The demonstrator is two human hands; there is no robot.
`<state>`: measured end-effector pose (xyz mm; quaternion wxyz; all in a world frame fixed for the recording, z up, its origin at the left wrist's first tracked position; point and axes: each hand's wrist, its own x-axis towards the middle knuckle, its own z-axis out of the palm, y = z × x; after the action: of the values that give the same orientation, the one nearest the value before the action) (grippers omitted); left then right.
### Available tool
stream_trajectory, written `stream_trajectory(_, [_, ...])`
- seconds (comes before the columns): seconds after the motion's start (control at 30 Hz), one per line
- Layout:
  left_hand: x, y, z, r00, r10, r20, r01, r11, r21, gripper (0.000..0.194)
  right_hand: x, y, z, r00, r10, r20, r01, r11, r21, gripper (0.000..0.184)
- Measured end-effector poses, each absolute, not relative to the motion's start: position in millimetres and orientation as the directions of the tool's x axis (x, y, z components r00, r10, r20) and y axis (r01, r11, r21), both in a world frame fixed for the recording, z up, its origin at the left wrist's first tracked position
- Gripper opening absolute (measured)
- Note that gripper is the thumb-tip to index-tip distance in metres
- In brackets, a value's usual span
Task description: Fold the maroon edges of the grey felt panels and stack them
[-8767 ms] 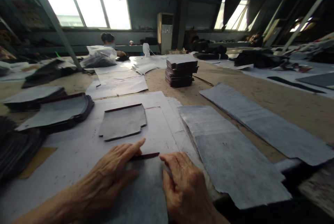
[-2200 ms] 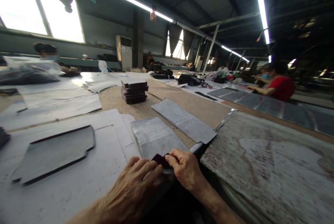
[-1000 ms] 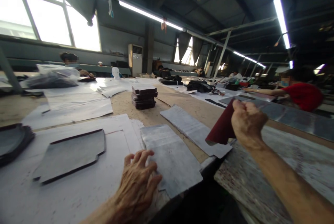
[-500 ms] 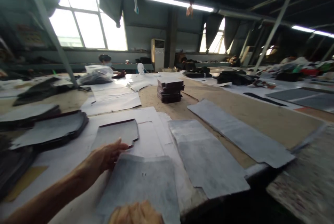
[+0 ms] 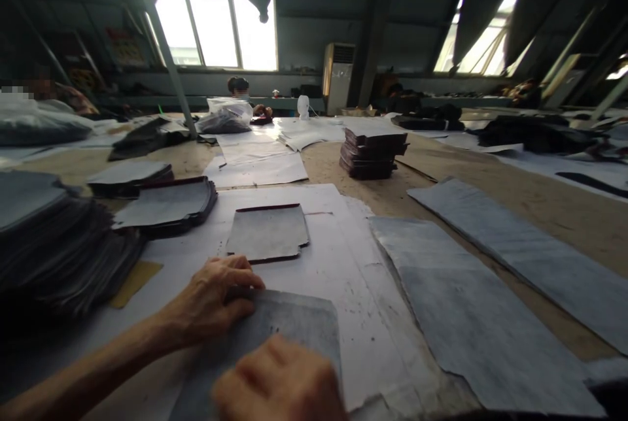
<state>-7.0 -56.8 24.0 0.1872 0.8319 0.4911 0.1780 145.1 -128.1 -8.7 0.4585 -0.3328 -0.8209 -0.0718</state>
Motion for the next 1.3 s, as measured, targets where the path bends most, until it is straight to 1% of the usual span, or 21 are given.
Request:
stream_trajectory(0.03, [-8.3, -55.6, 22.0, 0.473, 0.87, 0.14, 0.734, -0.477, 0.483, 0.026, 159.5, -119.2, 0.4, -0.373, 0.573, 0.73, 0.643, 0.727, -0.242, 0.015])
stream_trajectory(0.07, [-9.6, -54.1, 19.9, 0.492, 0.855, 0.164, 0.72, -0.506, 0.475, 0.025, 173.9, -110.3, 7.8, -0.362, 0.662, 0.656, 0.72, 0.646, -0.255, 0.012])
stream_trajectory(0.1, [-10.9, -52.4, 17.8, 0.51, 0.84, 0.186, 0.707, -0.532, 0.466, 0.024, 187.0, -102.0, 12.8, -0.353, 0.7, 0.621, 0.776, 0.589, -0.224, 0.014])
stream_trajectory(0.17, [-12.5, -48.9, 14.2, 0.534, 0.816, 0.222, 0.684, -0.572, 0.453, 0.026, 205.9, -89.4, 15.4, -0.381, 0.766, 0.518, 0.823, 0.536, -0.188, 0.023])
stream_trajectory(0.23, [-12.4, -46.1, 12.6, 0.559, 0.797, 0.227, 0.667, -0.595, 0.448, 0.033, 213.3, -83.4, 11.4, -0.403, 0.804, 0.437, 0.833, 0.52, -0.188, 0.025])
stream_trajectory(0.3, [-10.5, -44.4, 13.3, 0.586, 0.782, 0.211, 0.664, -0.614, 0.427, 0.04, 212.4, -82.5, 7.0, -0.412, 0.822, 0.393, 0.831, 0.516, -0.209, 0.024])
stream_trajectory(0.37, [-7.7, -44.2, 15.1, 0.609, 0.769, 0.194, 0.676, -0.632, 0.38, 0.041, 208.5, -84.0, 5.5, -0.407, 0.831, 0.379, 0.827, 0.512, -0.233, 0.024])
stream_trajectory(0.47, [-4.6, -46.6, 16.1, 0.615, 0.757, 0.221, 0.687, -0.652, 0.32, 0.043, 204.9, -86.9, 6.8, -0.389, 0.838, 0.383, 0.821, 0.504, -0.269, 0.024])
stream_trajectory(0.57, [-4.7, -51.7, 12.7, 0.568, 0.769, 0.294, 0.696, -0.639, 0.328, 0.039, 205.6, -90.3, 6.1, -0.406, 0.801, 0.44, 0.797, 0.546, -0.258, 0.021])
stream_trajectory(0.67, [-7.4, -57.4, 7.7, 0.536, 0.757, 0.375, 0.688, -0.649, 0.326, 0.034, 207.7, -94.8, 1.3, -0.444, 0.725, 0.527, 0.768, 0.611, -0.194, 0.02])
stream_trajectory(0.77, [-11.5, -61.2, 3.6, 0.592, 0.699, 0.401, 0.643, -0.71, 0.289, 0.034, 209.2, -98.6, -3.7, -0.476, 0.648, 0.595, 0.754, 0.649, -0.103, 0.023])
stream_trajectory(0.83, [-14.0, -61.9, 1.2, 0.647, 0.648, 0.401, 0.602, -0.758, 0.253, 0.033, 209.7, -100.2, -5.2, -0.503, 0.609, 0.613, 0.744, 0.666, -0.052, 0.024])
stream_trajectory(0.97, [-16.1, -60.5, -3.1, 0.717, 0.555, 0.423, 0.535, -0.826, 0.178, 0.031, 209.7, -102.1, -3.7, -0.55, 0.577, 0.604, 0.731, 0.682, 0.014, 0.027])
stream_trajectory(1.07, [-15.2, -59.0, -5.3, 0.726, 0.486, 0.486, 0.483, -0.864, 0.142, 0.028, 208.7, -103.0, -1.7, -0.572, 0.563, 0.596, 0.727, 0.685, 0.051, 0.03])
stream_trajectory(1.13, [-14.5, -58.7, -6.5, 0.736, 0.457, 0.499, 0.462, -0.878, 0.123, 0.027, 207.1, -103.3, -0.8, -0.586, 0.555, 0.591, 0.722, 0.689, 0.069, 0.031])
stream_trajectory(1.3, [-14.6, -58.7, -8.8, 0.764, 0.431, 0.479, 0.466, -0.883, 0.052, 0.023, 199.5, -102.8, 2.4, -0.65, 0.579, 0.492, 0.718, 0.679, 0.149, 0.036])
